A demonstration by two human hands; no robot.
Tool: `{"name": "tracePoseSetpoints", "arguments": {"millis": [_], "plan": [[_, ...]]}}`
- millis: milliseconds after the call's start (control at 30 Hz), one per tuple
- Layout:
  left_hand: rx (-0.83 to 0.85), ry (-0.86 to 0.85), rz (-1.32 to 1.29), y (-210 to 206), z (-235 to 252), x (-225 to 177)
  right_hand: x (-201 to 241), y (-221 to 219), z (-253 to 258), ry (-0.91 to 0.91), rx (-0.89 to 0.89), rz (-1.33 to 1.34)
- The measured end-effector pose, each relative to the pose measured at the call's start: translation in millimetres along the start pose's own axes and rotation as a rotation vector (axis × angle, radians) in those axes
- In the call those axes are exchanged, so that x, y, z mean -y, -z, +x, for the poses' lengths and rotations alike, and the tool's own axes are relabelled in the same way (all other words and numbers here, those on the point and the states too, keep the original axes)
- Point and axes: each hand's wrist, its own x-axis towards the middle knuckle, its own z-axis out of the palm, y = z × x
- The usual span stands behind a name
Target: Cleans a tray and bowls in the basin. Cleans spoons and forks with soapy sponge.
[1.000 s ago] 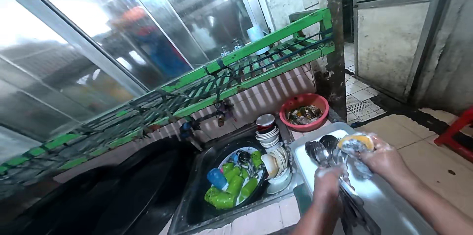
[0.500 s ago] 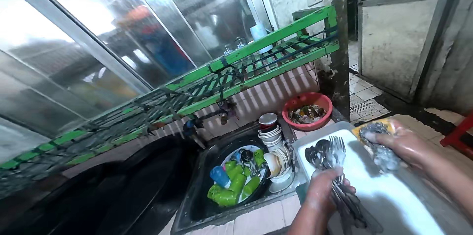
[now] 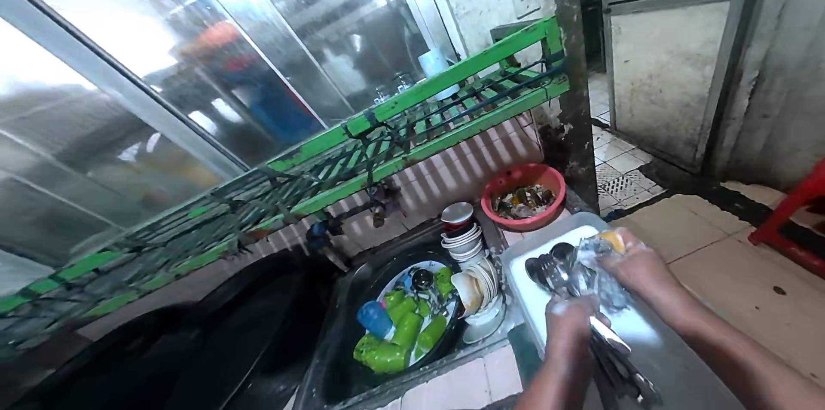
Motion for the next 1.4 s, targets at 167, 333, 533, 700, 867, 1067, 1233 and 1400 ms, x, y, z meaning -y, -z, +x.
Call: {"name": "tracePoseSetpoints", "arguments": {"millis": [167, 333, 533, 700, 867, 1067, 1233, 1400], "plan": [[0.005, -0.053, 0.026, 11, 5, 7, 4, -4, -15, 0.016, 0.226, -0.125], [0.061, 0.052, -0.066, 16, 1, 10, -4, 8, 18, 0.045, -0.097, -0.048], [0.165, 0.101, 0.018, 27, -2, -6, -27, -2, 11, -0.070, 0.196, 0.302], [0.201, 0.144, 0.090, 31, -9, -9, -22, 8, 11, 0.001, 0.169, 0.360], [0.139, 0.104, -0.014, 29, -5, -7, -26, 23, 11, -0.123, 0.011, 0.669], [0.138, 0.016, -0.009, 28, 0, -17, -16, -6, -9, -0.093, 0.291, 0.445], [0.310, -0.077, -0.085, 49, 11, -17, -8, 35, -5, -0.045, 0.678, -0.043], [0.435, -0.007, 0.158, 38, 3, -26, 0, -2, -9, 0.072, 0.915, -0.420]]}}
